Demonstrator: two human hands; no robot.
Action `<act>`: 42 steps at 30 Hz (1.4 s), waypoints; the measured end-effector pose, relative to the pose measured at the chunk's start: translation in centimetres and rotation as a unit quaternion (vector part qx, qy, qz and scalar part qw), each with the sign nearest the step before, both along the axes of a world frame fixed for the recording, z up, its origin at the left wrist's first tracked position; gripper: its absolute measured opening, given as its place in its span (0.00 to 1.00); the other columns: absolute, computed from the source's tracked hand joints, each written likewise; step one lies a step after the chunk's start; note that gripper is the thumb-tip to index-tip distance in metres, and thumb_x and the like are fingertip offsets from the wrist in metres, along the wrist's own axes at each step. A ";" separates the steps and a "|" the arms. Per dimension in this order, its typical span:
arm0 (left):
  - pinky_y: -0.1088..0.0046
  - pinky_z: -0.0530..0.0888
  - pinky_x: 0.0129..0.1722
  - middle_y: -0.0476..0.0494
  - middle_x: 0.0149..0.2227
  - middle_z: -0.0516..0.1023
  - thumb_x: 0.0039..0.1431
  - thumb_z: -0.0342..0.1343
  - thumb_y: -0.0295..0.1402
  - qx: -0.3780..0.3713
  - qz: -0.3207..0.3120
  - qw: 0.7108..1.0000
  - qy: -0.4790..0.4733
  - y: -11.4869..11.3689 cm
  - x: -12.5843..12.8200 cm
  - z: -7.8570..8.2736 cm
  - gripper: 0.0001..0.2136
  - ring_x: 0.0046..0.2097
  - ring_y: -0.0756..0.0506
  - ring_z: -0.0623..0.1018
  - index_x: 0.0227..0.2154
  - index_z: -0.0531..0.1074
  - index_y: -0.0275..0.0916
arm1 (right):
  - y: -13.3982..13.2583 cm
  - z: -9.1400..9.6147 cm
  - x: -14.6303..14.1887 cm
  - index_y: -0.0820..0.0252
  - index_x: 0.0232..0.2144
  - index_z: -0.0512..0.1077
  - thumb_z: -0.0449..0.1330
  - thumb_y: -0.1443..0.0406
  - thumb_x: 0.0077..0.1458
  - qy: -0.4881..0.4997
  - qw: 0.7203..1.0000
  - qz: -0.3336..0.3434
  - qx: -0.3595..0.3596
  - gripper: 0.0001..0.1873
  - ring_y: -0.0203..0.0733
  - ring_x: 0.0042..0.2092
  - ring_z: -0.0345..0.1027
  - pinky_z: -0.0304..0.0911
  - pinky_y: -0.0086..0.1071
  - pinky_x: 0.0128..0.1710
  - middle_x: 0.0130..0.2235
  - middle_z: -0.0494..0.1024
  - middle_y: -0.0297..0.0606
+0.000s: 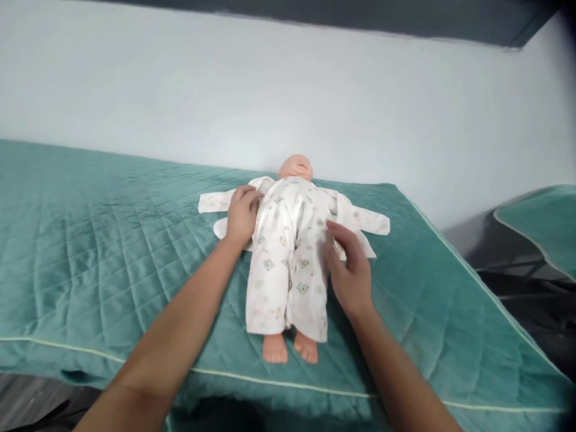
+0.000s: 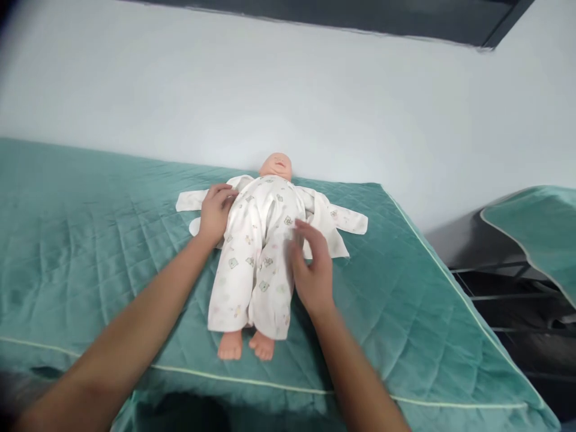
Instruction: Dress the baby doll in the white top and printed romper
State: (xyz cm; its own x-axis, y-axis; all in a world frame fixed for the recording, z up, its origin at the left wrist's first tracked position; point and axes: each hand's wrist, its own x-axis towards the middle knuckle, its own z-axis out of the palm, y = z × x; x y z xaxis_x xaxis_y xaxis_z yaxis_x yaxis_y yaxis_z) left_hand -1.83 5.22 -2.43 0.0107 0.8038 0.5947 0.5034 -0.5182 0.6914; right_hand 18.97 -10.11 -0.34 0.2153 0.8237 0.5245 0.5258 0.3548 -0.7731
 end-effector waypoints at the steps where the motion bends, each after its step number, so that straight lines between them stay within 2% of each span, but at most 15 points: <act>1: 0.64 0.67 0.58 0.38 0.49 0.73 0.61 0.48 0.25 0.010 0.009 1.000 -0.004 -1.9 -0.5 -0.1 0.12 0.54 0.44 0.72 0.40 0.76 0.37 | -2.3 0.0 -0.9 0.51 0.49 0.71 0.58 0.63 0.62 -0.033 0.999 0.027 0.003 0.13 0.48 0.62 0.63 0.57 0.50 0.64 0.59 0.71 0.42; 4: 0.64 0.71 0.53 0.41 0.45 0.74 0.63 0.47 0.26 -0.010 0.012 1.000 -0.005 -8.8 -1.9 -0.2 0.11 0.51 0.44 0.73 0.42 0.74 0.39 | -8.0 -0.1 -3.0 0.49 0.51 0.68 0.60 0.65 0.60 -0.117 0.988 0.094 -0.024 0.16 0.52 0.68 0.54 0.57 0.54 0.64 0.65 0.65 0.42; 6: 0.65 0.72 0.49 0.42 0.43 0.74 0.63 0.48 0.26 -0.048 -0.016 0.999 0.003 -13.9 -2.8 -0.4 0.09 0.48 0.44 0.74 0.40 0.73 0.41 | -10.5 -0.2 -4.1 0.48 0.52 0.67 0.60 0.65 0.58 -0.168 0.978 0.112 -0.052 0.19 0.54 0.70 0.48 0.59 0.56 0.62 0.67 0.61 0.41; 9: 0.64 0.73 0.50 0.43 0.45 0.73 0.64 0.48 0.27 -0.103 -0.079 0.991 0.017 -20.3 -3.8 -0.9 0.09 0.48 0.45 0.74 0.42 0.72 0.43 | -12.2 -0.2 -5.1 0.50 0.51 0.67 0.60 0.69 0.55 -0.271 0.956 0.086 -0.068 0.20 0.60 0.70 0.45 0.55 0.64 0.63 0.68 0.60 0.43; 12: 0.62 0.72 0.53 0.42 0.48 0.73 0.64 0.48 0.27 -0.129 -0.107 0.986 0.022 -23.7 -4.0 -1.5 0.12 0.51 0.44 0.74 0.47 0.70 0.44 | -12.2 0.0 -6.2 0.53 0.44 0.69 0.58 0.72 0.55 -0.357 0.932 0.016 -0.059 0.15 0.64 0.68 0.52 0.47 0.72 0.62 0.65 0.65 0.47; 14: 0.60 0.71 0.55 0.42 0.49 0.73 0.62 0.50 0.26 -0.127 -0.095 0.987 0.030 -24.4 -3.7 -1.7 0.14 0.53 0.43 0.73 0.48 0.69 0.44 | -11.7 0.2 -6.9 0.54 0.39 0.69 0.59 0.71 0.56 -0.384 0.922 -0.017 -0.043 0.10 0.64 0.66 0.55 0.44 0.73 0.61 0.62 0.69 0.48; 17: 0.59 0.71 0.53 0.42 0.47 0.74 0.59 0.52 0.25 -0.122 -0.067 0.990 0.033 -24.3 -3.3 -1.7 0.12 0.51 0.42 0.73 0.45 0.70 0.43 | -10.9 0.5 -7.8 0.54 0.35 0.70 0.58 0.71 0.58 -0.402 0.915 -0.033 -0.013 0.06 0.63 0.64 0.58 0.42 0.74 0.62 0.59 0.72 0.47; 20: 0.62 0.72 0.49 0.44 0.42 0.76 0.62 0.50 0.27 -0.127 -0.063 0.990 0.015 -24.2 -3.1 -1.4 0.07 0.46 0.43 0.74 0.39 0.70 0.43 | -10.9 0.9 -7.8 0.54 0.34 0.71 0.56 0.73 0.59 -0.404 0.914 -0.024 -0.012 0.08 0.61 0.64 0.59 0.41 0.72 0.63 0.57 0.74 0.44; 25: 0.65 0.72 0.44 0.46 0.38 0.74 0.63 0.50 0.29 -0.135 -0.076 0.988 -0.020 -25.6 -3.7 -1.1 0.04 0.42 0.44 0.74 0.35 0.69 0.43 | -12.7 2.0 -7.2 0.53 0.34 0.72 0.55 0.72 0.59 -0.383 0.924 0.005 -0.008 0.09 0.58 0.64 0.60 0.39 0.69 0.65 0.57 0.75 0.40; 28: 0.64 0.73 0.43 0.45 0.37 0.74 0.62 0.50 0.29 -0.139 -0.073 0.987 -0.018 -26.2 -4.0 -1.2 0.04 0.42 0.44 0.74 0.35 0.69 0.43 | -13.7 2.2 -6.4 0.51 0.38 0.73 0.55 0.71 0.61 -0.345 0.938 0.043 -0.010 0.09 0.56 0.64 0.60 0.45 0.66 0.65 0.57 0.74 0.39; 33: 0.61 0.73 0.47 0.43 0.41 0.75 0.64 0.51 0.32 -0.098 -0.053 0.994 -0.010 -26.4 -3.3 0.0 0.04 0.46 0.42 0.75 0.40 0.69 0.44 | -14.3 0.8 -4.2 0.49 0.54 0.67 0.54 0.67 0.64 -0.151 0.987 0.038 -0.042 0.17 0.51 0.59 0.65 0.65 0.54 0.57 0.58 0.71 0.44; 35: 0.60 0.73 0.48 0.42 0.43 0.75 0.65 0.51 0.33 -0.063 -0.066 0.996 0.024 -26.1 -2.5 1.0 0.06 0.48 0.41 0.74 0.42 0.70 0.44 | -14.2 -0.1 -3.5 0.49 0.54 0.67 0.54 0.66 0.64 -0.125 0.990 0.026 -0.054 0.18 0.50 0.57 0.67 0.67 0.52 0.56 0.56 0.72 0.44; 37: 0.59 0.72 0.48 0.42 0.45 0.76 0.65 0.51 0.32 -0.042 -0.087 0.992 0.082 -25.7 -1.6 1.9 0.07 0.48 0.41 0.74 0.44 0.70 0.44 | -14.0 -1.1 -3.1 0.51 0.53 0.68 0.56 0.66 0.61 -0.140 0.988 0.009 -0.059 0.17 0.51 0.54 0.69 0.68 0.51 0.54 0.52 0.73 0.44; 42: 0.58 0.71 0.47 0.42 0.46 0.76 0.63 0.49 0.26 -0.066 -0.129 0.956 0.257 -24.7 0.2 3.4 0.11 0.49 0.39 0.72 0.46 0.69 0.42 | -13.3 -2.2 -2.9 0.54 0.43 0.70 0.57 0.67 0.59 -0.168 0.980 -0.029 -0.100 0.09 0.52 0.42 0.72 0.71 0.48 0.41 0.41 0.76 0.42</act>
State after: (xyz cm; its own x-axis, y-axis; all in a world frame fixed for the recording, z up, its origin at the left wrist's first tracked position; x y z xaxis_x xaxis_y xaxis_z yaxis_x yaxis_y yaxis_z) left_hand -1.58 -19.52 1.01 0.4821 0.8023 0.3518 0.6607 -0.5967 0.4554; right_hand 16.11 -23.44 -2.57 0.1073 0.9091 0.4024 0.7772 0.1758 -0.6042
